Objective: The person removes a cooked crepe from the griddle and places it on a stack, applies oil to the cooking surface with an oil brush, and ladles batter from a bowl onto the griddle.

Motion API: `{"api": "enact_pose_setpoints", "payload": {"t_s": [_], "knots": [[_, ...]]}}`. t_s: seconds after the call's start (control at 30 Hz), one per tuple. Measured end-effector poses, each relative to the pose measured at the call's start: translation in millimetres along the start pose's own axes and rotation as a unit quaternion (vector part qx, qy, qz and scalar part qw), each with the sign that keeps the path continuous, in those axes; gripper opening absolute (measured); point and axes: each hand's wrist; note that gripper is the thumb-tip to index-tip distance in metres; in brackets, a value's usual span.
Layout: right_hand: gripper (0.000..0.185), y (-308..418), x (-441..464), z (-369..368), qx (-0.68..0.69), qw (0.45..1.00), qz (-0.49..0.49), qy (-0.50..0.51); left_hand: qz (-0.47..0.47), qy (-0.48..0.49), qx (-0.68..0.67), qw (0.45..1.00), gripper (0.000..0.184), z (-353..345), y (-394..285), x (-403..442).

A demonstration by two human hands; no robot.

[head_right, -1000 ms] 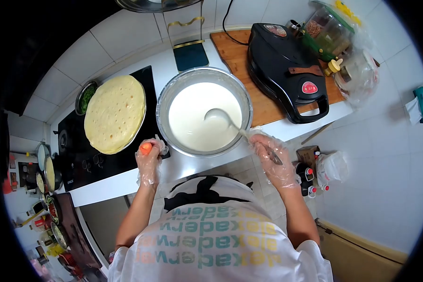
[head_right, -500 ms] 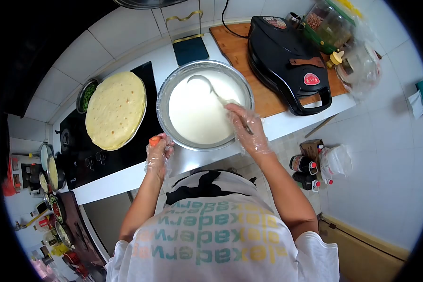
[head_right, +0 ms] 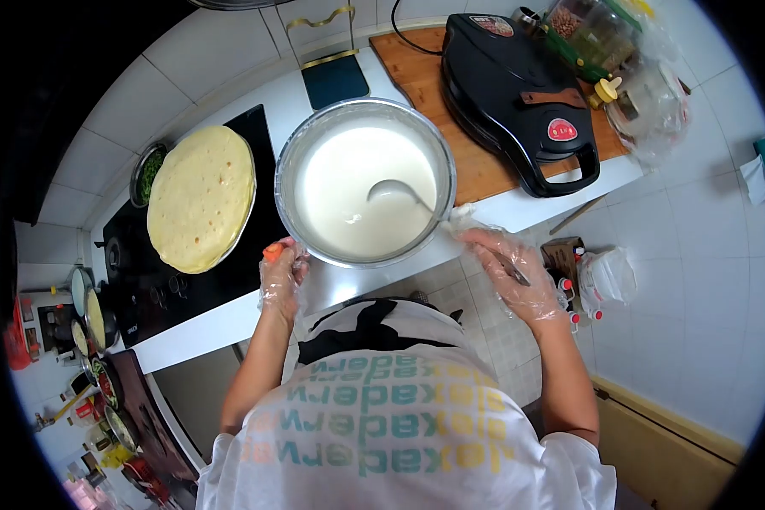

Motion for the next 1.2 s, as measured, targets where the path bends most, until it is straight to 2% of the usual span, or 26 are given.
{"api": "enact_pose_setpoints", "payload": {"t_s": [0.1, 0.2, 0.3, 0.4, 0.5, 0.7, 0.8, 0.93, 1.13, 1.2], "knots": [[0.022, -6, 12, -2, -0.077, 0.993, 0.068, -0.052, -0.001, -0.006, -0.003, 1.000, 0.015, -2, -4, -3], [0.022, -18, 33, -16, -0.060, 0.990, 0.081, -0.096, -0.006, 0.002, -0.006, 1.000, 0.014, -1, 0, -2], [0.022, -29, 54, -40, 0.025, 0.985, 0.122, -0.121, -0.011, 0.002, -0.009, 1.000, 0.014, -2, -1, -2], [0.022, -32, 65, -61, 0.130, 0.983, 0.095, -0.089, -0.018, 0.009, -0.008, 1.000, 0.014, -1, -1, -3], [0.022, -31, 63, -69, 0.154, 0.978, 0.134, -0.052, -0.018, 0.012, -0.003, 1.000, 0.015, -1, -1, -1], [0.020, -16, 22, -46, 0.015, 0.991, 0.130, 0.007, -0.008, 0.010, 0.005, 1.000, 0.015, 1, 0, -1], [0.021, -17, 4, -19, 0.031, 0.997, 0.069, 0.030, -0.007, 0.007, 0.009, 1.000, 0.015, -2, -2, -2], [0.021, 0, -6, 6, -0.024, 1.000, -0.008, 0.000, -0.008, 0.009, 0.017, 1.000, 0.015, -1, 0, 0], [0.023, -20, 21, -13, -0.103, 0.981, 0.133, -0.096, -0.013, 0.010, 0.013, 1.000, 0.015, 0, 0, 1], [0.025, -34, 40, -31, -0.063, 0.975, 0.181, -0.116, -0.012, 0.010, 0.013, 1.000, 0.015, -1, 0, 1]]}}
Point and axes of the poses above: each hand's wrist, its own x-axis towards the middle knuckle, its own z-axis out of the back of the hand, y = z × x, and after that the axes turned 6 degrees about -y, right-handed
